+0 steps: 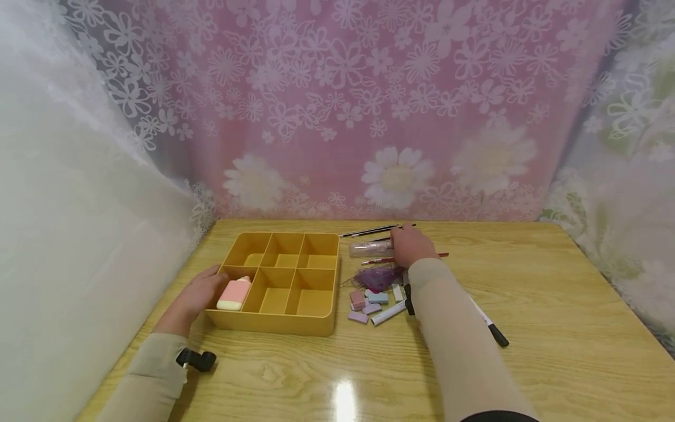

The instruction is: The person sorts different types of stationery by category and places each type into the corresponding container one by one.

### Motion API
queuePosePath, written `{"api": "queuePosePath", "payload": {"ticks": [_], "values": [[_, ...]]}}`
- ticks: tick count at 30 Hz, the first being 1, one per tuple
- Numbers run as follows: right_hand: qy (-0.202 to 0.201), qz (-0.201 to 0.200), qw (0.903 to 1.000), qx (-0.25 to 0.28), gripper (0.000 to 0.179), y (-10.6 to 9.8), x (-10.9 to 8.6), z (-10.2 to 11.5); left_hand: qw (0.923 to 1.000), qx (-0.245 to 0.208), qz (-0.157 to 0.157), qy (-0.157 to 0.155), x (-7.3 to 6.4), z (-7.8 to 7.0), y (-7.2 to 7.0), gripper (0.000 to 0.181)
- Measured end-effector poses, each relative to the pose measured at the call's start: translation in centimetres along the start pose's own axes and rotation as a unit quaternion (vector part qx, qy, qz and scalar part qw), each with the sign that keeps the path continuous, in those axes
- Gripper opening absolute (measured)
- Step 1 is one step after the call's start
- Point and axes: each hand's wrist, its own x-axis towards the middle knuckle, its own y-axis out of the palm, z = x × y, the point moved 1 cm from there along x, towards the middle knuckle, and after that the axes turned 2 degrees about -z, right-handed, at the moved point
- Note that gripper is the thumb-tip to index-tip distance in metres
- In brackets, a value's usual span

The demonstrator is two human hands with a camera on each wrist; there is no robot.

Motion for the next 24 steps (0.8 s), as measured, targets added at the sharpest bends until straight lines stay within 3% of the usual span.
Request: {"api": "queuePosePath", "payload": {"ticks": [10, 18, 24], "values": [[-0.026, 0.010, 0.9994, 0.020, 0.019, -2.1, -0.4, 1.1, 0.9999, -0.006, 0.009, 0.003, -0.2, 0.2, -0.4, 0.054], [-0.057, 0.013, 0.9911, 0.119, 0.021, -4.1, 0.4, 2.5, 0.9999, -0.008, 0.006, -0.004, -0.1, 0.1, -0.2, 0.055], [-0.087, -0.004, 0.9830, 0.162, 0.019, -5.0, 0.9, 3.5, 0.9999, -0.005, -0.001, -0.010, 0.0, 0.2, -0.1, 0.055]]}}
